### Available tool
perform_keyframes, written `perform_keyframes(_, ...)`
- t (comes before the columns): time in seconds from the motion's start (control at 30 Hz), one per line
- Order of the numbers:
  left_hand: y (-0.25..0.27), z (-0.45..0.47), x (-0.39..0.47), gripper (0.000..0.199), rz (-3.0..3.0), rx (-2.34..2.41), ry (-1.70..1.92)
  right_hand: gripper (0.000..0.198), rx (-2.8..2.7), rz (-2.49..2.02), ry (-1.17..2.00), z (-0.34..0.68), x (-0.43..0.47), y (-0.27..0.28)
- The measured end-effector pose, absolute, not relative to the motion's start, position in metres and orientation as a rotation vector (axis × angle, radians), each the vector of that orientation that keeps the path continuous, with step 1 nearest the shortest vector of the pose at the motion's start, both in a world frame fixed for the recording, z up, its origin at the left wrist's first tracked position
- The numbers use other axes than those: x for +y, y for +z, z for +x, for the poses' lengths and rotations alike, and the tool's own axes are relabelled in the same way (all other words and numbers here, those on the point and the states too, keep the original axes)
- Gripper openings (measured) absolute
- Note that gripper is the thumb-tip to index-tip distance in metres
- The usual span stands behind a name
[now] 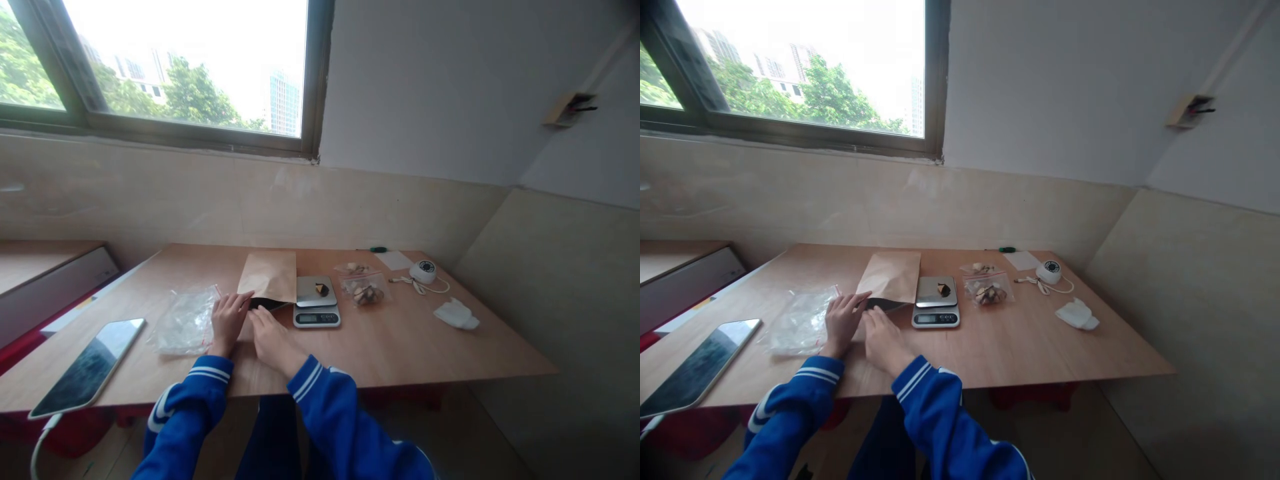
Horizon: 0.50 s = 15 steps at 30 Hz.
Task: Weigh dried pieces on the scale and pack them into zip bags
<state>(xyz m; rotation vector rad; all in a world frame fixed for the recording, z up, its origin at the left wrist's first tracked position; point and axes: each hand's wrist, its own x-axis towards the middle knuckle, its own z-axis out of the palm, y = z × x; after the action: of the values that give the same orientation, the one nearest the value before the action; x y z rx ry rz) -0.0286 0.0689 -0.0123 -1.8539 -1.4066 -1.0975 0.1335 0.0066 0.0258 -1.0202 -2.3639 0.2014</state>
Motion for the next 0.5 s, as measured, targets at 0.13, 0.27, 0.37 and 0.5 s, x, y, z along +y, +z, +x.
perform_keyframes(0.13, -0.011, -0.024, 0.064, 0.019, -1.753, -1.333, -1.213, 0.049, -2.399, -1.225, 0.081, 0.123, 0.021, 0.015)
perform_keyframes(0.27, -0.012, -0.024, 0.063, 0.019, -1.72, -1.349, -1.291, 0.034, -2.404, -1.359, 0.112, 0.119, 0.019, 0.014)
perform_keyframes(0.37, -0.013, -0.024, 0.062, 0.018, -1.716, -1.337, -1.317, 0.031, -2.316, -1.469, 0.091, 0.108, 0.026, 0.018)
perform_keyframes(0.5, -0.016, -0.023, 0.06, 0.017, -1.738, -1.31, -1.313, 0.036, -2.327, -1.544, 0.058, 0.085, 0.056, 0.027)
